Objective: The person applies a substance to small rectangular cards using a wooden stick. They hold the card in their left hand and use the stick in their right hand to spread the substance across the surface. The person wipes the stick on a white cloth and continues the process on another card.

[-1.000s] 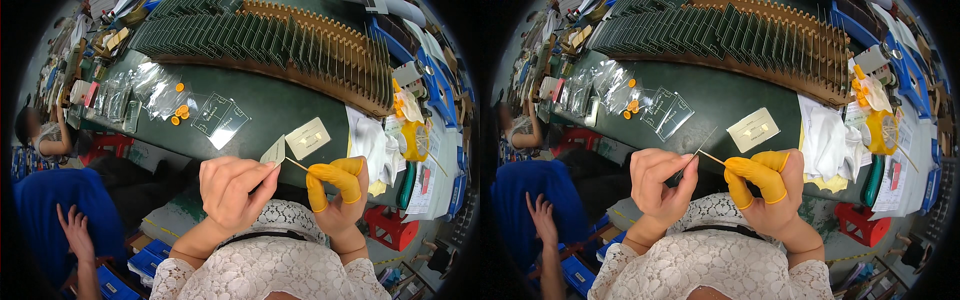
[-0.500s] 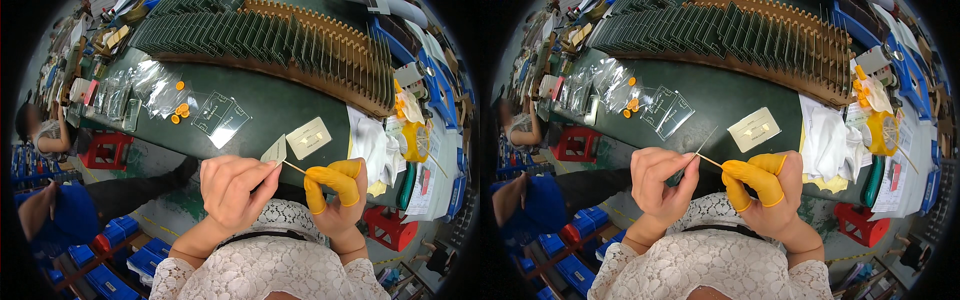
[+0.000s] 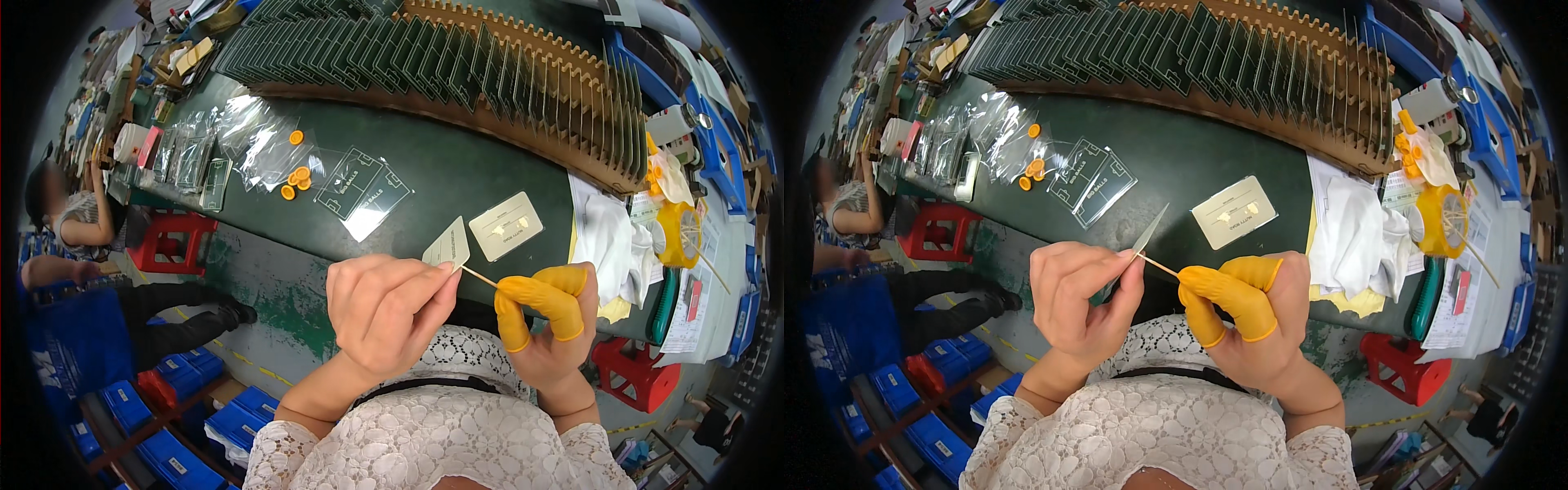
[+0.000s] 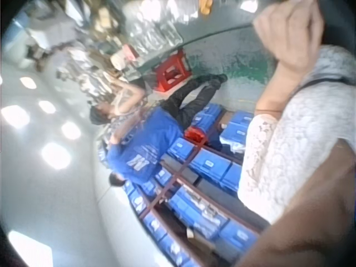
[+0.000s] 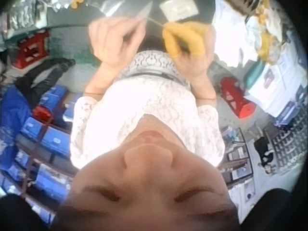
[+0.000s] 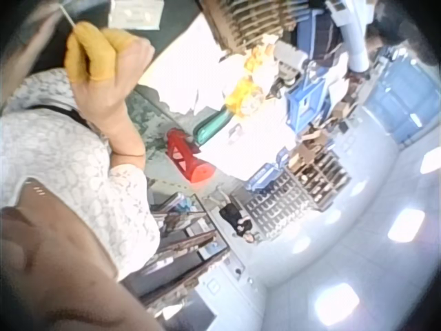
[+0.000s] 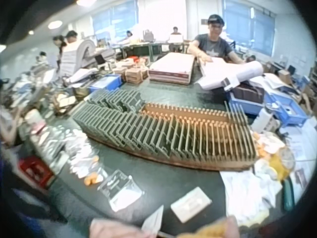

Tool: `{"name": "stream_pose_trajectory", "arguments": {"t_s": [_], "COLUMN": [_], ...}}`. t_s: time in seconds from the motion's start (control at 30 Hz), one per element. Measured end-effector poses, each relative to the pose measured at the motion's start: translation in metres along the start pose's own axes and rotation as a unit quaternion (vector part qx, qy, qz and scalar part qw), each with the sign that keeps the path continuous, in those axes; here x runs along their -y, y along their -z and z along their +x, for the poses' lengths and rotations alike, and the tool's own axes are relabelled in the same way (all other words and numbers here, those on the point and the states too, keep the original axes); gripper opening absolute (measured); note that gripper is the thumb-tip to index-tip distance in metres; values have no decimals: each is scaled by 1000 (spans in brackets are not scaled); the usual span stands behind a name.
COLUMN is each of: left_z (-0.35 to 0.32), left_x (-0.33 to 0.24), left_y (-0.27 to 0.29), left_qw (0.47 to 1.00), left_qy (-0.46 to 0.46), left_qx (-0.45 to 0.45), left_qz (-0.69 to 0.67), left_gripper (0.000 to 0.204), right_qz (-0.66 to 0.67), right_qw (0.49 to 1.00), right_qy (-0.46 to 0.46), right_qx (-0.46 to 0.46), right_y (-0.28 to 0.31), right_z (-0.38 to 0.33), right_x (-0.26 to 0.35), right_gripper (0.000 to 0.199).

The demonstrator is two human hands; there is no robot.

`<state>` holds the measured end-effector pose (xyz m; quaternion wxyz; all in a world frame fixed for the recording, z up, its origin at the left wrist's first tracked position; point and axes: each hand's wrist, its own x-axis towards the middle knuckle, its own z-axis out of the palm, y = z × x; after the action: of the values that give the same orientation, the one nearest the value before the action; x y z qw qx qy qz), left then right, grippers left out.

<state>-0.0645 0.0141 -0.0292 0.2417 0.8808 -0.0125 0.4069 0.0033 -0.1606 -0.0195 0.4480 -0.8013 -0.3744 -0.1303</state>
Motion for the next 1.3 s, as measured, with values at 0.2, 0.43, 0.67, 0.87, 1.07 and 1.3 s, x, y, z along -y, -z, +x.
{"name": "stream_pose_trajectory", "arguments": {"t_s": [0.2, 0.43, 0.67, 0.87, 1.07, 1.3], "left_z": [-5, -5, 1, 7, 8, 13], "left_x": [4, 3, 5, 13, 42, 47], "left_y": [-1, 0, -3, 9, 11, 17], "left_qw": [1000, 1000, 989, 785, 658, 610], "left_qy": [-1, -2, 102, 450, 535, 574], "left_qx": [-8, -6, -15, 2, 76, 175], "left_qz": [-1, 2, -105, -425, -525, -517], "left_gripper": [36, 35, 27, 12, 15, 17], "right_qz": [5, 3, 68, 150, 348, 356], "right_qw": [1000, 1000, 998, 980, 897, 889], "right_qy": [-6, -1, -16, -96, -236, -248], "right_qx": [-5, -3, -10, -92, -136, -147], "right_y": [-2, -2, 3, 7, 18, 20], "right_z": [-1, 0, 3, -4, -6, -3], "right_x": [-1, 0, 0, -11, -33, -43], "right_gripper": [39, 38, 34, 19, 13, 12]}}
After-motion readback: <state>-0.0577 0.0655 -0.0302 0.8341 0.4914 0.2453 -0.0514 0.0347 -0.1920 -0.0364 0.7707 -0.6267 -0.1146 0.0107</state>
